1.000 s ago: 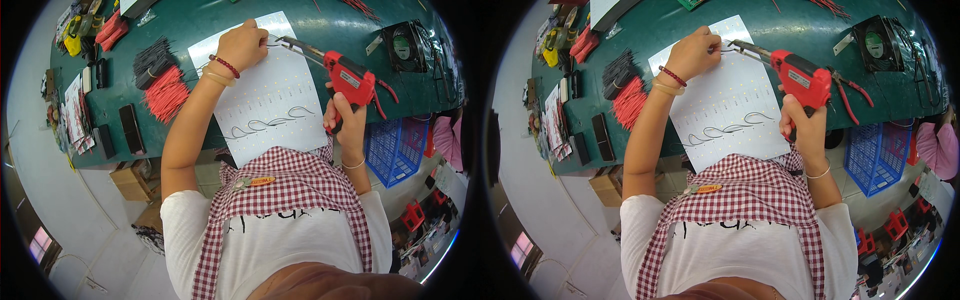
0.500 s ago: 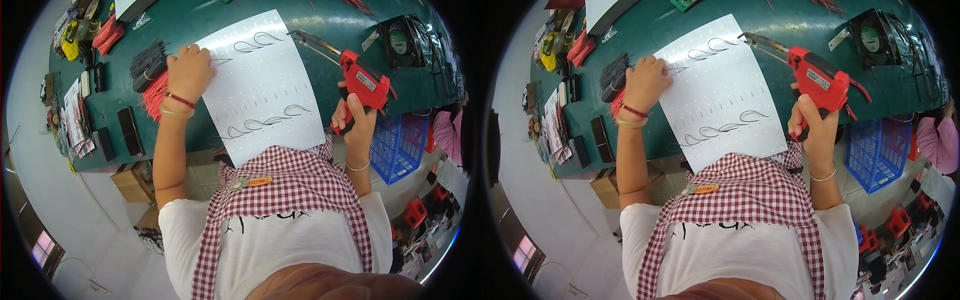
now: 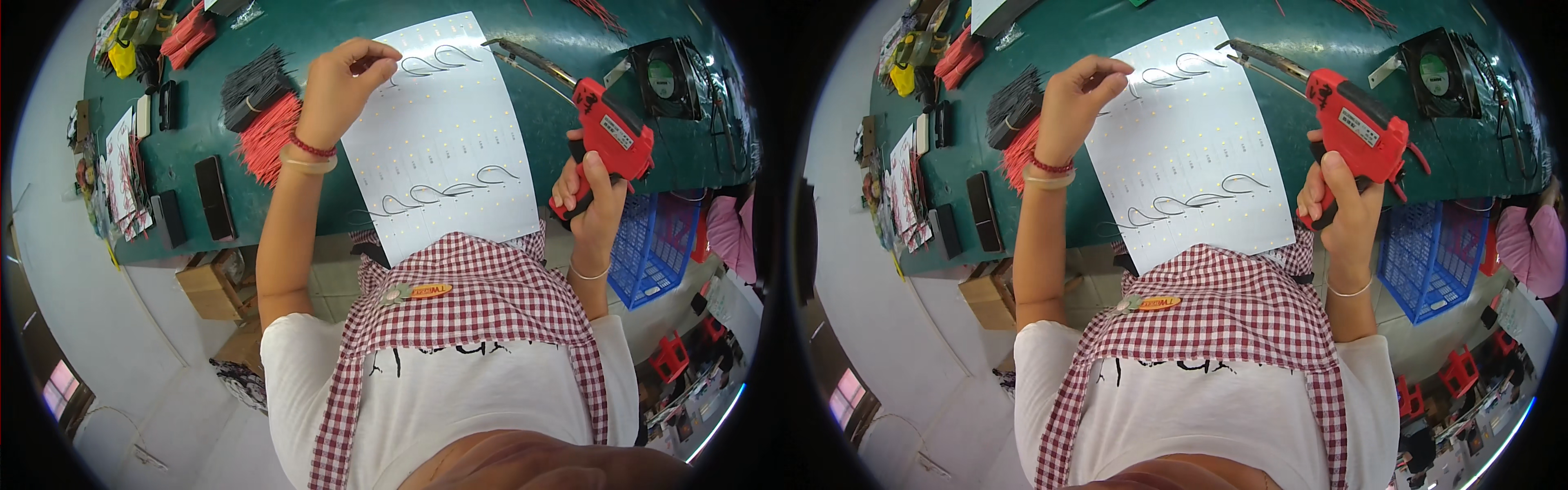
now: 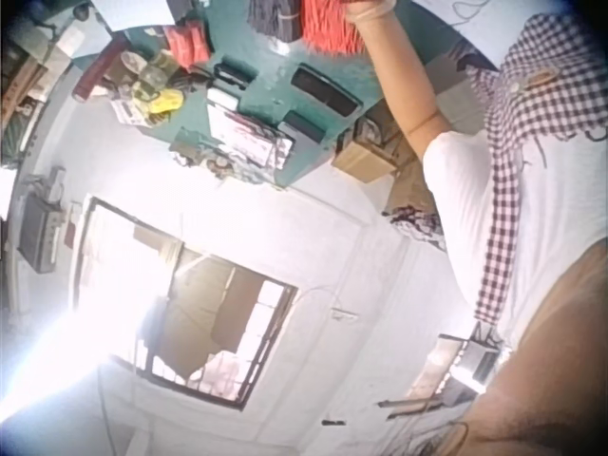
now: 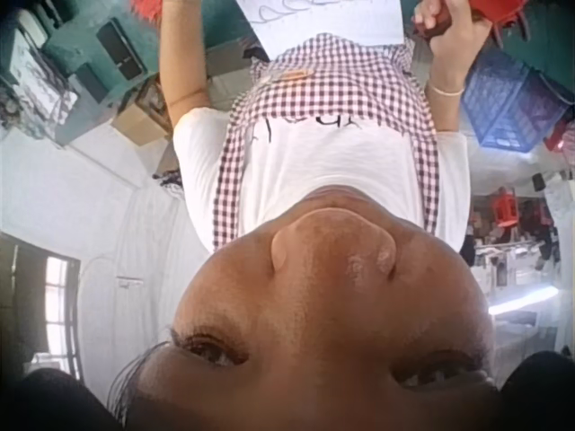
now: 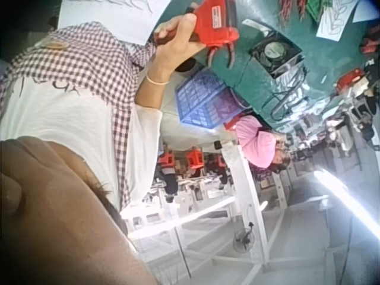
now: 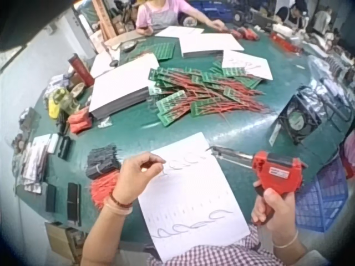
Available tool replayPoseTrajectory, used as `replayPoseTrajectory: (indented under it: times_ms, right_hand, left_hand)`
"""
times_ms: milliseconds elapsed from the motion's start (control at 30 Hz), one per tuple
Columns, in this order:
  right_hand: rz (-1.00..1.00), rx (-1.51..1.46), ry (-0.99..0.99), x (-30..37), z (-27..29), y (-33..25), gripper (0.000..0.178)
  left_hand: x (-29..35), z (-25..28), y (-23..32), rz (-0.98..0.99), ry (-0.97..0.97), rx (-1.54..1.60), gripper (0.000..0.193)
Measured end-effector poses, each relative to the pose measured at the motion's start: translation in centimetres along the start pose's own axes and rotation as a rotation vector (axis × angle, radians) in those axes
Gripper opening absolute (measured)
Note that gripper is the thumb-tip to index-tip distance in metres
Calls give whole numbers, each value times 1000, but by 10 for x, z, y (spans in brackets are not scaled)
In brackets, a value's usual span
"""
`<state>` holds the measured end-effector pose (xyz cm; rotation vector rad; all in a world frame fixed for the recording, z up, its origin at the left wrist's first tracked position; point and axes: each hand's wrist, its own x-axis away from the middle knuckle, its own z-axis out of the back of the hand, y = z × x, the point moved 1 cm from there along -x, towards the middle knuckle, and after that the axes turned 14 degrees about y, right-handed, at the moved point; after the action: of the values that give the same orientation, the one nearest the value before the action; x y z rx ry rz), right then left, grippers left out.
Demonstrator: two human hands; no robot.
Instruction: The person solders wires onto an LED panel using a soldering iron, positions additional wires on the panel to solder them, and solders wires onto circuit boards.
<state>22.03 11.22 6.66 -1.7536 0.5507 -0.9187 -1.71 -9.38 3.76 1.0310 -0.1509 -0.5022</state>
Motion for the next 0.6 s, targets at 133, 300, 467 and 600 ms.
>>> replayPoseTrajectory:
  times_ms: [133,300,467,600]
  right_hand:
    - [1,-5,-27,1,-6,3,33]
    - [-64,70,-92,1,-16,9,32]
    - [-101,127,-126,1,-24,11,31]
    - [-132,130,-121,0,-31,14,29]
  left_hand:
    - [-4,-13,-14,32,54,323,10]
    - [1,-20,-18,110,-45,225,12]
    - [0,-15,-14,-83,-106,-87,7]
    - [1,-26,-21,-309,11,-362,6]
